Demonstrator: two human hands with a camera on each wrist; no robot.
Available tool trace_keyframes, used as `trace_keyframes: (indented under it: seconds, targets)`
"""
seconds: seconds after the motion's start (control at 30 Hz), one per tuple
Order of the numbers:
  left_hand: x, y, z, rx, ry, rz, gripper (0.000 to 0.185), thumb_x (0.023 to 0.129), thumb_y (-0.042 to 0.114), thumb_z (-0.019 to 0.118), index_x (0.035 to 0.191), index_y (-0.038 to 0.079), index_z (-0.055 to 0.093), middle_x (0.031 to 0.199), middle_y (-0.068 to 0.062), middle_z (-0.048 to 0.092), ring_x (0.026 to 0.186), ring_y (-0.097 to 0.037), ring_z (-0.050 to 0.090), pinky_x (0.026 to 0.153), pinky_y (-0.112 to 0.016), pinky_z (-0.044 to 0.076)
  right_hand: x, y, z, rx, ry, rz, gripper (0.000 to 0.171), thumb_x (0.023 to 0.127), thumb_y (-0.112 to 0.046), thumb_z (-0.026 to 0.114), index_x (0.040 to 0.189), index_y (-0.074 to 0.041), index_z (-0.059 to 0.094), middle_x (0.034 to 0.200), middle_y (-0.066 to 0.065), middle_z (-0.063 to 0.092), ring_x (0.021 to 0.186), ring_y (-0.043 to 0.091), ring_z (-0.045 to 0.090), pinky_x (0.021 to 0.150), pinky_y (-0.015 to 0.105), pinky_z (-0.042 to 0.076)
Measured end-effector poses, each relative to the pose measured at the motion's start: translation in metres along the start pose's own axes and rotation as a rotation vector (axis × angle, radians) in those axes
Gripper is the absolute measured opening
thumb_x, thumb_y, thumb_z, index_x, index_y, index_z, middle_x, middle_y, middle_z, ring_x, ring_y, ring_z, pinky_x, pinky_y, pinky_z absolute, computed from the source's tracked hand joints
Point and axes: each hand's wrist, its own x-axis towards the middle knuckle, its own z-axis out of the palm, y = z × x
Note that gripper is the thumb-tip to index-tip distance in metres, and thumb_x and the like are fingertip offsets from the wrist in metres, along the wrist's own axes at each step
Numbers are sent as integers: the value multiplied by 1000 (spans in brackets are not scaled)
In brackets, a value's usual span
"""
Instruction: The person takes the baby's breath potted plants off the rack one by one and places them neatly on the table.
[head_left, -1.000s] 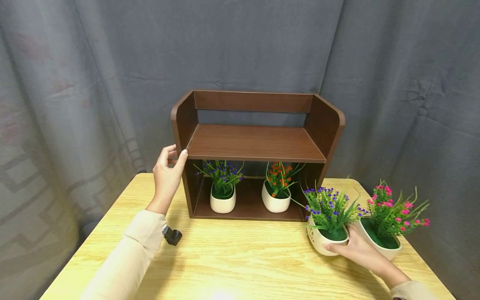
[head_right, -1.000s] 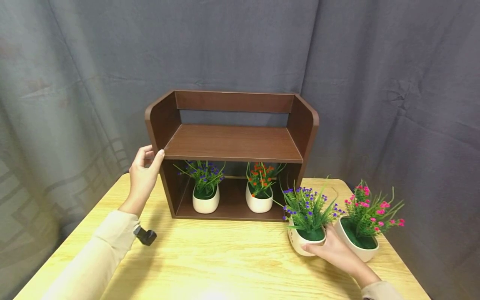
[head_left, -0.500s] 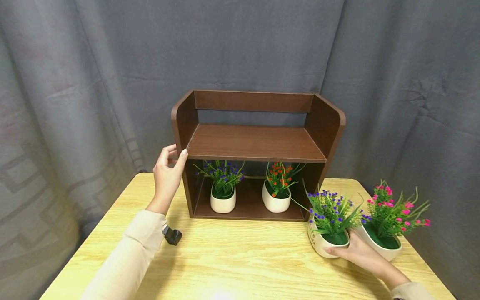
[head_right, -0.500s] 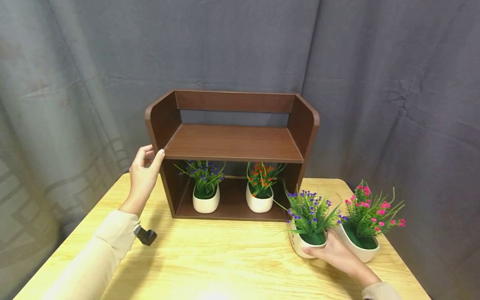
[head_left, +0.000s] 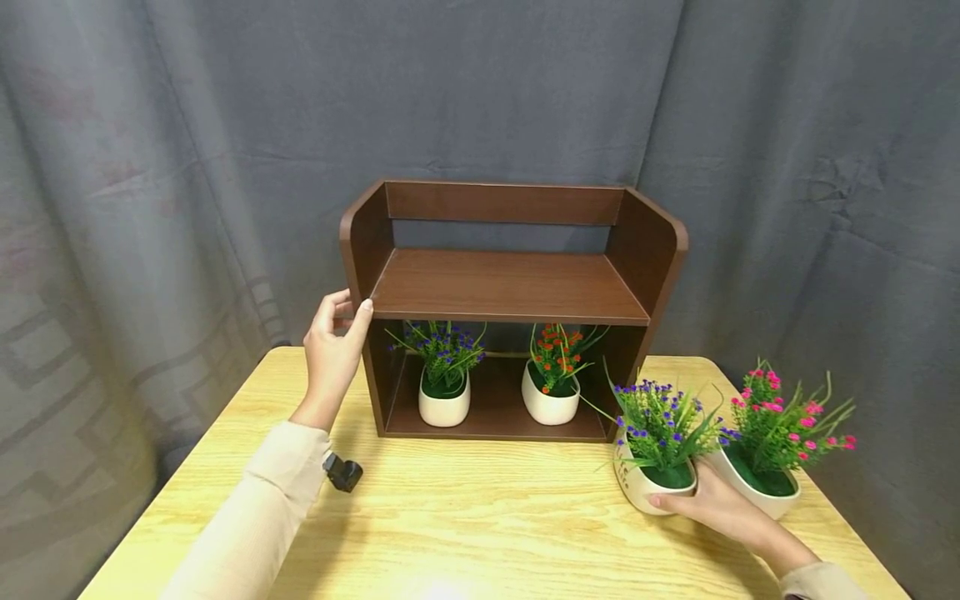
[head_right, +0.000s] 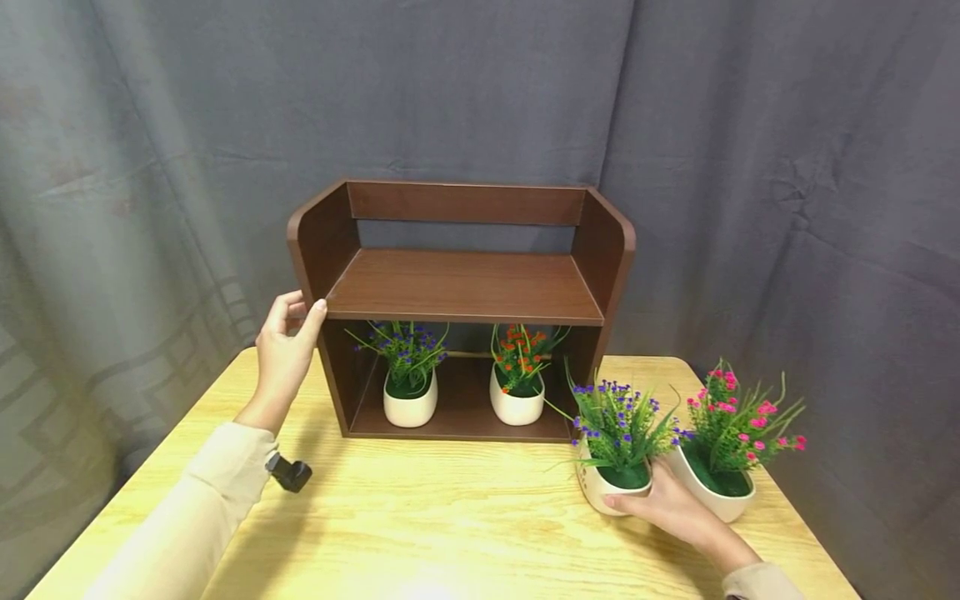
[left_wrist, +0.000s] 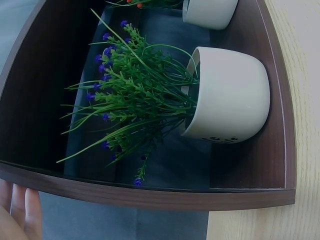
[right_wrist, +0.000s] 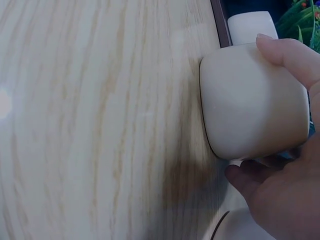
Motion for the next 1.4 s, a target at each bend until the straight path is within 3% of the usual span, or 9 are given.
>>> trace_keyframes:
  seconds: [0.13, 0.33, 0.43, 0.53, 0.63, 0.77, 0.9, 1.23, 1.4]
  targets:
    - [0, 0, 0, -4, -3, 0, 38, 95, 40, 68, 124, 15, 66, 108, -3, 67, 88, -13, 58, 65, -22, 46, 0, -1, -1, -13, -10, 22, 97, 82, -21, 83, 154, 5, 25, 148, 28, 42, 127, -6, 37, 97, 3, 23]
    - [0, 0, 0, -8, 5, 8, 36, 95, 39, 69, 123, 16, 66, 107, -3, 67, 87, -13, 58, 65, -23, 45, 2, -6, -6, -42, -29, 55, 100, 83, -23, 82, 154, 8, 19, 151, 34, 34, 136, 41, 34, 96, 3, 22]
    - [0, 0, 0, -3, 8, 10, 36, 95, 38, 69, 123, 15, 66, 108, -4, 67, 87, -13, 58, 65, -23, 45, 3, -7, -8, -61, -31, 65, 104, 83, -24, 83, 155, 8, 16, 152, 36, 30, 137, 50, 29, 103, 10, 23]
    - [0, 0, 0, -2, 9, 13, 37, 95, 38, 69, 124, 15, 66, 108, -4, 67, 87, -13, 58, 65, -23, 45, 3, -8, -10, -78, -44, 112, 102, 84, -25, 82, 153, 10, 17, 147, 40, 32, 134, 52, 33, 108, 35, 36]
    - [0, 1, 0, -8, 7, 15, 37, 95, 39, 69, 124, 15, 66, 108, -5, 67, 86, -13, 57, 65, -23, 45, 2, -11, -14, -68, -88, 205, 93, 88, -27, 78, 147, 16, 20, 136, 45, 39, 125, 55, 43, 95, 56, 46]
    - [0, 1, 0, -11, 9, 14, 37, 95, 39, 69, 124, 15, 66, 107, -4, 67, 86, -14, 58, 65, -23, 45, 4, -14, -24, -17, -179, 361, 98, 93, -35, 71, 144, 22, 9, 139, 51, 28, 128, 62, 35, 99, 59, 43]
    - [0, 1, 0, -16, 12, 17, 37, 95, 38, 69, 123, 15, 66, 107, -5, 68, 87, -18, 59, 65, -23, 45, 6, -16, -34, 12, -216, 434, 109, 96, -41, 66, 144, 24, -8, 145, 52, 11, 134, 62, 23, 103, 63, 37]
    - [0, 2, 0, -11, 15, 17, 36, 95, 38, 69, 123, 16, 67, 106, -4, 68, 84, -13, 59, 65, -23, 45, 10, -27, -49, -146, -135, 404, 108, 96, -47, 65, 144, 22, -3, 138, 52, 29, 129, 61, 35, 100, 67, 37]
    - [0, 1, 0, -4, 19, 15, 36, 95, 37, 69, 123, 15, 67, 107, -5, 68, 85, -12, 59, 66, -23, 45, 13, -32, -53, -51, -62, 337, 105, 96, -35, 67, 153, 10, -9, 144, 53, 15, 129, 67, 28, 100, 71, 32]
